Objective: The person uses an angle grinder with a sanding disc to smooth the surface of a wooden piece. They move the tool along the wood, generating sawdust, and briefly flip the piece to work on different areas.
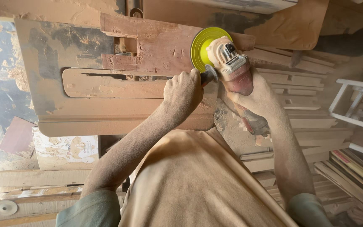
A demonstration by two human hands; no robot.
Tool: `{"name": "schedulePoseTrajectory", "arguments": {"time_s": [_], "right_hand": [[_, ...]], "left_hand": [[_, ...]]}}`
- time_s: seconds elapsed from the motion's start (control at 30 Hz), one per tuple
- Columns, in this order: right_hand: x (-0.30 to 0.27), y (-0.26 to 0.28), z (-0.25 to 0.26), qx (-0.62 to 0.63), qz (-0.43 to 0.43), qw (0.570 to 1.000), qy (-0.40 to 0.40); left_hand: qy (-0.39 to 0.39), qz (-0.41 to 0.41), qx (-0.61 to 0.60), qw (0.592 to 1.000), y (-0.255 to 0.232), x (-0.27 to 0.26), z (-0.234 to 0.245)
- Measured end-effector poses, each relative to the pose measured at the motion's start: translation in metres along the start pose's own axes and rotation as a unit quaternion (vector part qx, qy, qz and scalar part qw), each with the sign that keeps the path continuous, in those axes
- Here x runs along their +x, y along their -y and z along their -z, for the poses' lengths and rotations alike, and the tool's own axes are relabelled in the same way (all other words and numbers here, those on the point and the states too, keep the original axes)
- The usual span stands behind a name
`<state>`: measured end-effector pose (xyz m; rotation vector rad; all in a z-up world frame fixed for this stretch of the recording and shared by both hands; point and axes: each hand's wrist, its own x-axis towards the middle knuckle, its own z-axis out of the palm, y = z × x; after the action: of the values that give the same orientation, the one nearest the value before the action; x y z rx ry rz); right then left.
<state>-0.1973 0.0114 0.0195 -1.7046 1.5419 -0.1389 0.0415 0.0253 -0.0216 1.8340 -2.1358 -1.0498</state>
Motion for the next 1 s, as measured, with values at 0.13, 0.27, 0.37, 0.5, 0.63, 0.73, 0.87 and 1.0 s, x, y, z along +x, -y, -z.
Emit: {"name": "schedulePoseTrajectory", "arguments": {"time_s": [0.13, 0.27, 0.37, 0.5, 0.63, 0.73, 0.87, 1.0], "right_hand": [[0.002, 0.010, 0.001, 0.038, -0.001, 0.999, 0.012], [0.004, 0.014, 0.000, 0.010, -0.017, 1.000, 0.016], [0.004, 0.014, -0.001, -0.020, -0.030, 0.999, 0.016], [0.006, 0.015, -0.002, -0.025, -0.029, 0.999, 0.025], [0.011, 0.019, -0.004, -0.044, -0.031, 0.998, 0.018], [0.013, 0.019, 0.000, -0.050, -0.008, 0.999, 0.013], [0.019, 0.015, 0.004, -0.063, -0.005, 0.998, 0.019], [0.019, 0.011, 0.007, -0.047, 0.021, 0.999, 0.018]], "left_hand": [[0.011, 0.017, -0.003, 1.000, 0.003, -0.002, 0.002], [0.027, 0.036, -0.011, 0.999, 0.005, -0.002, 0.002], [-0.007, 0.016, -0.005, 1.000, 0.008, -0.006, -0.001], [-0.011, 0.026, -0.027, 0.999, 0.009, -0.011, 0.000], [0.009, 0.049, -0.037, 0.998, 0.013, -0.011, 0.003], [-0.020, 0.038, -0.032, 0.999, 0.014, -0.011, 0.003], [-0.023, 0.044, -0.031, 0.998, 0.011, -0.009, 0.002], [-0.020, 0.039, -0.035, 0.998, 0.009, -0.007, 0.001]]}}
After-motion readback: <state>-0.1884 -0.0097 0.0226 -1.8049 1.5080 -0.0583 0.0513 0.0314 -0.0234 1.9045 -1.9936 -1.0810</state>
